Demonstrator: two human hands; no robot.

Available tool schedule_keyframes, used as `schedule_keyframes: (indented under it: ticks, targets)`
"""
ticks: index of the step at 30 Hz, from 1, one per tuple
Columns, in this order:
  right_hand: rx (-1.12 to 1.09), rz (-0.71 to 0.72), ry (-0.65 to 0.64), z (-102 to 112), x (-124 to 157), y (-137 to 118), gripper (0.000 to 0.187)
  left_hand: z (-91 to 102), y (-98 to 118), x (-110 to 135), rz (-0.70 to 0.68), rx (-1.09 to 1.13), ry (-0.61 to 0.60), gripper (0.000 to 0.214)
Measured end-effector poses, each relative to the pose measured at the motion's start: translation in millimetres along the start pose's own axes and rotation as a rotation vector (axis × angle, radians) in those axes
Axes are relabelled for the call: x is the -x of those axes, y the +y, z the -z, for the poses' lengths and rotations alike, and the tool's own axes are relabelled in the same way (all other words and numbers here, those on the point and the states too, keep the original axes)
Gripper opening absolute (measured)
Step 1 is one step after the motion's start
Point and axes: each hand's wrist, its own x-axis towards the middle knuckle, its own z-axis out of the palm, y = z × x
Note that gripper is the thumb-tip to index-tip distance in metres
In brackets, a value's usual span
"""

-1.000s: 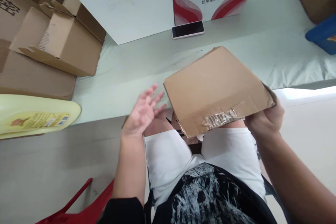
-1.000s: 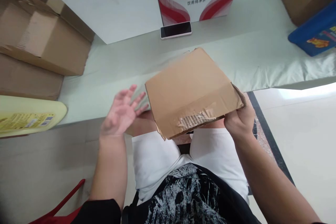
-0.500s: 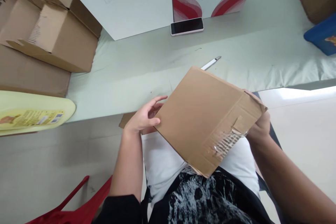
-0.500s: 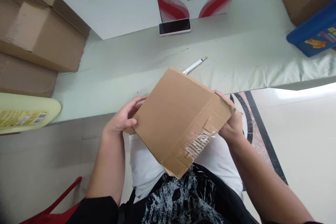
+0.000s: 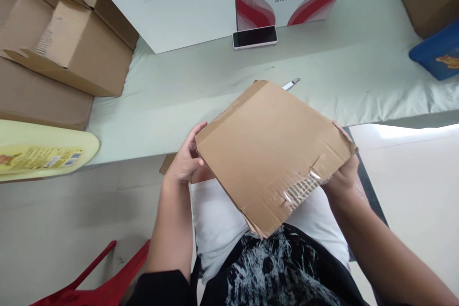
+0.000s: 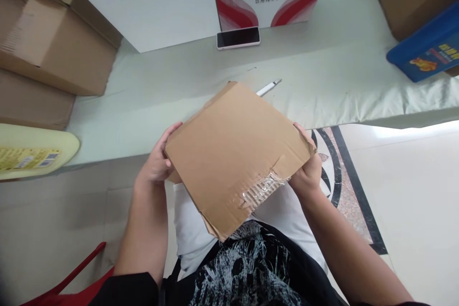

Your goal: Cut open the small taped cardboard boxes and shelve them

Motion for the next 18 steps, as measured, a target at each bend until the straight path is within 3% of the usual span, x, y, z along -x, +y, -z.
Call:
schedule_keyframes:
  ticks: [6, 10, 13, 18]
  targets:
    - [-0.016, -0.003, 0.031, 4, 1, -1, 0.073, 0.5, 0, -4, -0.023, -0.008, 0.003, 0.103]
    - [-0.103, -0.034, 0.065, 6, 2, 3, 0.063, 1.4, 3, -6, -0.035, -0.064, -0.036, 0.090]
    - [-0.131, 0.072, 0.133, 5, -1, 2, 0.060, -2.8, 2, -5, -0.082, 0.049, 0.087, 0.074]
    - [-0.080, 0.236, 0.162, -1, -5, -14, 0.065, -13.7, -8, -7, -0.041, 0.400, 0.304, 0.072]
